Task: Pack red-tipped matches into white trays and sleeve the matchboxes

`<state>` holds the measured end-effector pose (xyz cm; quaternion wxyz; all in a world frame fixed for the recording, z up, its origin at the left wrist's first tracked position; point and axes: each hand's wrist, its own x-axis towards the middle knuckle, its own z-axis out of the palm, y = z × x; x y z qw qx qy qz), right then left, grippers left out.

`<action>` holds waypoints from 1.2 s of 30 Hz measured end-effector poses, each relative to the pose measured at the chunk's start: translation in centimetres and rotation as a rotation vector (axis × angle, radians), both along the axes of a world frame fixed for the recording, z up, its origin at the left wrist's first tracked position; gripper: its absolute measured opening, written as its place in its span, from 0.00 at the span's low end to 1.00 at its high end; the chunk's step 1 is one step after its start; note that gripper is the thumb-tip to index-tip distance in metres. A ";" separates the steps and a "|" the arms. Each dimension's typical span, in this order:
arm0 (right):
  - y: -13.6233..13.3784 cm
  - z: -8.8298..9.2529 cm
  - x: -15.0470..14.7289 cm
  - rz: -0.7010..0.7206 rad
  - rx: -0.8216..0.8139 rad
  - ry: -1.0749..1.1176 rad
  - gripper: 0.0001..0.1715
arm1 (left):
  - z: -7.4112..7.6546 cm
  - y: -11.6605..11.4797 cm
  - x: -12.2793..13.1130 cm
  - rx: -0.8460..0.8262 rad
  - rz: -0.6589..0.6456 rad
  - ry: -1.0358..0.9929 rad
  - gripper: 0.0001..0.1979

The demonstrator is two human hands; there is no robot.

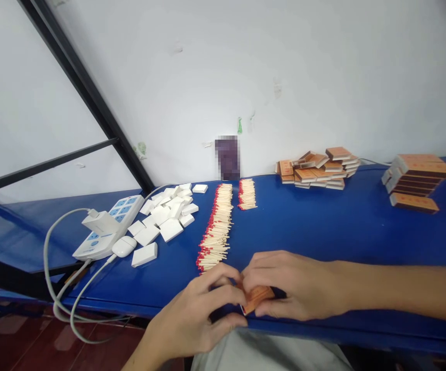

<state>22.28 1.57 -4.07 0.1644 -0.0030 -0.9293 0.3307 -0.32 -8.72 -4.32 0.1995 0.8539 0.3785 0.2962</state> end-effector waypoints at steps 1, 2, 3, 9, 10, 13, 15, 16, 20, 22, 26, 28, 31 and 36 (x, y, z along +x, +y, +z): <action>0.2 0.0 0.1 0.010 -0.002 -0.022 0.09 | 0.0 0.0 0.0 -0.011 -0.007 0.006 0.05; 0.3 0.1 0.2 0.019 -0.005 -0.040 0.10 | 0.1 0.0 0.0 -0.006 -0.012 0.013 0.05; 0.5 0.2 0.3 0.025 -0.006 -0.054 0.11 | 0.1 0.0 0.0 0.014 -0.015 0.020 0.04; 0.4 0.6 0.4 0.023 -0.003 -0.100 0.10 | -0.1 -0.3 0.1 0.290 -0.015 0.106 0.06; 0.4 0.7 0.4 0.020 -0.006 -0.102 0.10 | -0.1 -0.3 0.1 0.318 -0.018 0.119 0.07; 0.3 0.7 0.4 0.002 -0.027 -0.112 0.10 | 0.0 -0.2 0.1 0.358 -0.027 0.140 0.08; 0.2 0.7 0.4 -0.012 -0.038 -0.117 0.10 | 0.0 -0.2 0.1 0.359 -0.036 0.144 0.08; 0.2 0.7 0.4 -0.017 -0.040 -0.119 0.09 | 0.0 -0.1 0.0 0.355 -0.043 0.144 0.08; 0.2 0.9 0.3 -0.022 -0.031 -0.122 0.09 | 0.0 -0.1 0.0 0.358 -0.062 0.143 0.07; 0.2 1.0 0.3 -0.019 -0.027 -0.124 0.09 | 0.0 -0.1 0.0 0.372 -0.061 0.149 0.08; 0.2 1.1 0.4 -0.019 -0.003 -0.138 0.10 | 0.0 -0.1 0.0 0.351 -0.064 0.157 0.10; 0.1 1.2 0.5 -0.033 0.035 -0.152 0.12 | -0.1 -0.1 -0.1 0.328 -0.070 0.144 0.09; -0.2 1.3 0.6 -0.053 0.125 -0.169 0.12 | -0.2 0.0 -0.1 0.329 -0.064 0.126 0.08; -0.2 1.9 0.7 -0.073 0.247 -0.184 0.12 | -0.1 0.0 0.2 0.348 -0.032 0.127 0.06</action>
